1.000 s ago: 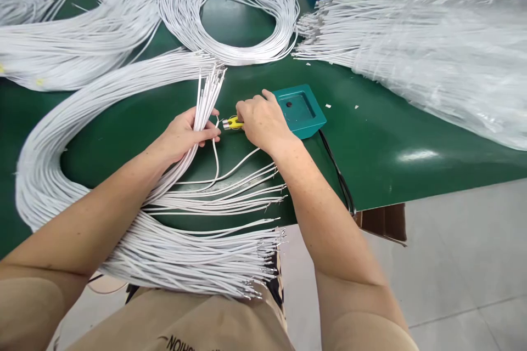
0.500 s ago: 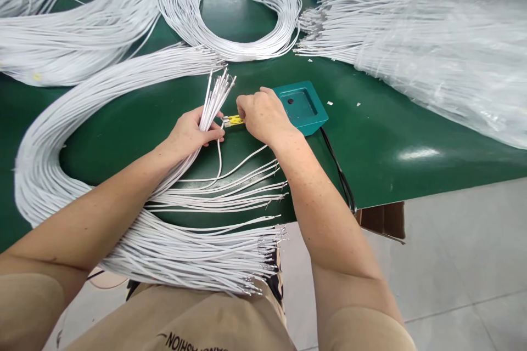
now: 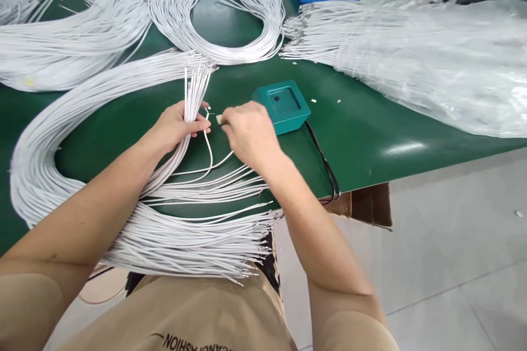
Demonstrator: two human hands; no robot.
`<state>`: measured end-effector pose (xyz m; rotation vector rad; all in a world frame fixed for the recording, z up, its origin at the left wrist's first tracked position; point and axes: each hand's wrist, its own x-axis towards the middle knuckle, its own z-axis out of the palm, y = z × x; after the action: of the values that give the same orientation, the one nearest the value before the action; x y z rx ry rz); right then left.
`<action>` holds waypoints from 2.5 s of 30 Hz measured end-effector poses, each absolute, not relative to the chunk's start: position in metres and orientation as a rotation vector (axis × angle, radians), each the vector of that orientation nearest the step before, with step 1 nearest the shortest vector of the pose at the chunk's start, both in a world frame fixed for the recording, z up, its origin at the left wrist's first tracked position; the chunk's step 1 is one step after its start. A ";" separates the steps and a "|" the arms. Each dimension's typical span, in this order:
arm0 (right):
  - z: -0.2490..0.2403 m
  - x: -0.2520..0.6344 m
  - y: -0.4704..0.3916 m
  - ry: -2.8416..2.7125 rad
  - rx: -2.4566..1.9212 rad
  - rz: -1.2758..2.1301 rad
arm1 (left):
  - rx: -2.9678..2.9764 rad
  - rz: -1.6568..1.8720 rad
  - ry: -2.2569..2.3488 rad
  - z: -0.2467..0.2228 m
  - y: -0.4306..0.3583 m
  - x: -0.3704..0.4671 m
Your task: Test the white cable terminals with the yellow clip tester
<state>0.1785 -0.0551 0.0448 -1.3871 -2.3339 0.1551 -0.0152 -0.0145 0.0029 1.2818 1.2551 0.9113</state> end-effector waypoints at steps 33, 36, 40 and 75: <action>0.006 0.146 -0.174 -2.454 -1.461 0.754 | 1.609 0.982 1.168 0.065 -0.077 -0.020; 0.004 0.168 -0.167 -2.201 -1.432 0.893 | 1.674 0.963 1.189 0.061 -0.076 -0.017; 0.003 0.193 -0.162 -2.003 -1.529 0.817 | 1.636 0.977 1.202 0.052 -0.070 -0.009; 0.085 0.261 0.007 -2.825 -1.771 0.498 | 0.871 0.999 1.058 0.028 -0.028 -0.016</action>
<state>0.2606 0.0070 0.0850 -1.7715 -2.8253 0.4983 -0.0162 -0.0278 0.0282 0.8709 1.0575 0.9988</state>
